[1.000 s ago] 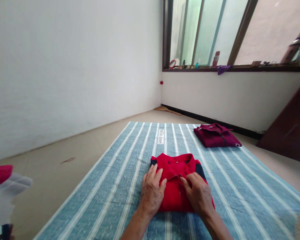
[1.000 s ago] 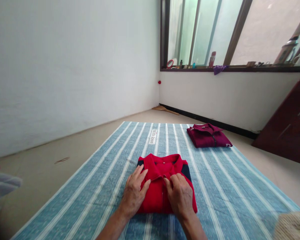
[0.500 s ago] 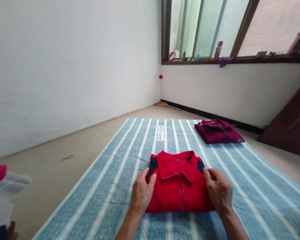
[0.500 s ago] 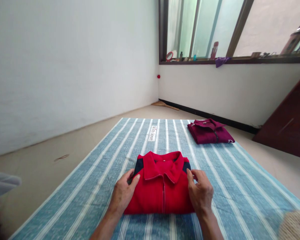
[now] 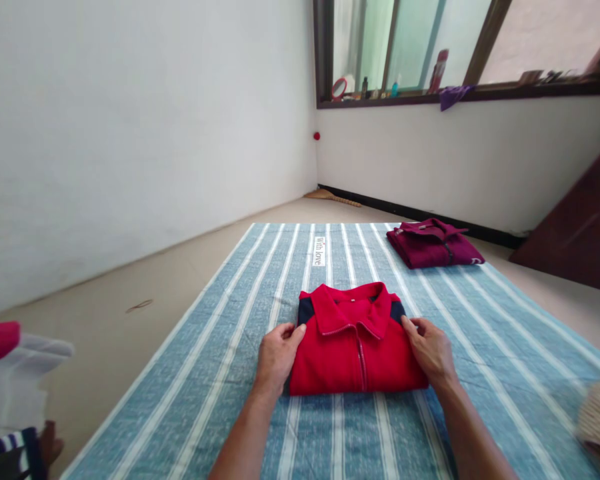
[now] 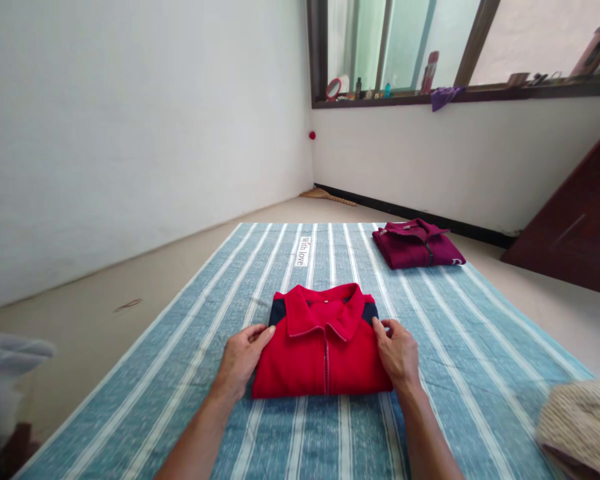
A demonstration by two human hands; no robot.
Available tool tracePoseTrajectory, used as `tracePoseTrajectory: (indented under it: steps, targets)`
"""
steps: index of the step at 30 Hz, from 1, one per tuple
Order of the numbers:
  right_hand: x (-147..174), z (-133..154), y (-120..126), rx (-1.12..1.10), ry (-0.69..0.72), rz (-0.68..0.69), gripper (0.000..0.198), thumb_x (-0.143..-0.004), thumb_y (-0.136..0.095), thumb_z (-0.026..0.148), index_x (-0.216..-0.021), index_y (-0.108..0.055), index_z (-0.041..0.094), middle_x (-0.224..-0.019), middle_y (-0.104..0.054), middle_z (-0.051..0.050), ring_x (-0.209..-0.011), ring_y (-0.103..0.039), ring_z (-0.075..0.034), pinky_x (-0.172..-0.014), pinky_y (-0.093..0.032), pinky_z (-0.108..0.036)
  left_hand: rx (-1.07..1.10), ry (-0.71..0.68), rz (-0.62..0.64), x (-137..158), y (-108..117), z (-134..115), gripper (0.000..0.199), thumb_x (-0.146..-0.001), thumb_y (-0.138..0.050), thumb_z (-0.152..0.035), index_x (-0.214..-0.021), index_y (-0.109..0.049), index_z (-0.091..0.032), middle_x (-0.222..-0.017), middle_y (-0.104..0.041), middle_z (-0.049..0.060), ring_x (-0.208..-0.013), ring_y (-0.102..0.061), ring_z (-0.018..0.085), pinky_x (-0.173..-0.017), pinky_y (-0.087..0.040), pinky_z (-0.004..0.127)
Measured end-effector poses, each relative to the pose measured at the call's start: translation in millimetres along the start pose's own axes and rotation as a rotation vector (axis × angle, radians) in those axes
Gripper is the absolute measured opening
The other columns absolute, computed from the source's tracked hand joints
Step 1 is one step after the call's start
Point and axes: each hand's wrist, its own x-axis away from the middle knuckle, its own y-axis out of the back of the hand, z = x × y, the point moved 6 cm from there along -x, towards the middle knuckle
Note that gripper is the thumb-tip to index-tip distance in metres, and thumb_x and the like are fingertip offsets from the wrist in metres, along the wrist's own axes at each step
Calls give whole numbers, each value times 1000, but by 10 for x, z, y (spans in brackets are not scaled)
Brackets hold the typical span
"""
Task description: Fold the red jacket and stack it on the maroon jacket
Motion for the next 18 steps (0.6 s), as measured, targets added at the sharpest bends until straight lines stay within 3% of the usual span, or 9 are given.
tracePoseTrajectory:
  steps: [9,13,15,18]
  targets:
    - [-3,-17,-48,60,32,24,45,-82,-42,56,-75,-68,21,-67,-67,-5,-66,-60,-21,-62,-37,-29,-68,-59,-18,-16,-17,-9,31,-70,-60,-45,-77,-68,-15,-74,-72,6,-72,-67,23,-66,-51,31]
    - [1,-42,-57,77,25,25,45,-82,-42,55,-77,-70,21,-68,-68,-6,-68,-61,-22,-61,-37,-29,-137,-93,-77,20,90,-65,23,-69,-62,-38,-77,-65,-17,-78,-70,6,-81,-66,24,-75,-51,34]
    - [-2,-60,-67,81,22,33,44,-82,-42,55,-77,-70,21,-69,-69,-7,-69,-61,-22,-62,-37,-29,-179,-178,-79,127,146,-165,16,-69,-62,-33,-76,-64,-19,-91,-70,7,-93,-65,25,-79,-52,35]
    - [-11,-83,-79,95,22,42,44,-82,-42,55,-77,-69,21,-72,-69,-7,-70,-61,-22,-62,-38,-29,-279,-435,11,434,137,-354,6,-73,-59,-24,-75,-64,-21,-115,-64,8,-109,-59,25,-90,-50,39]
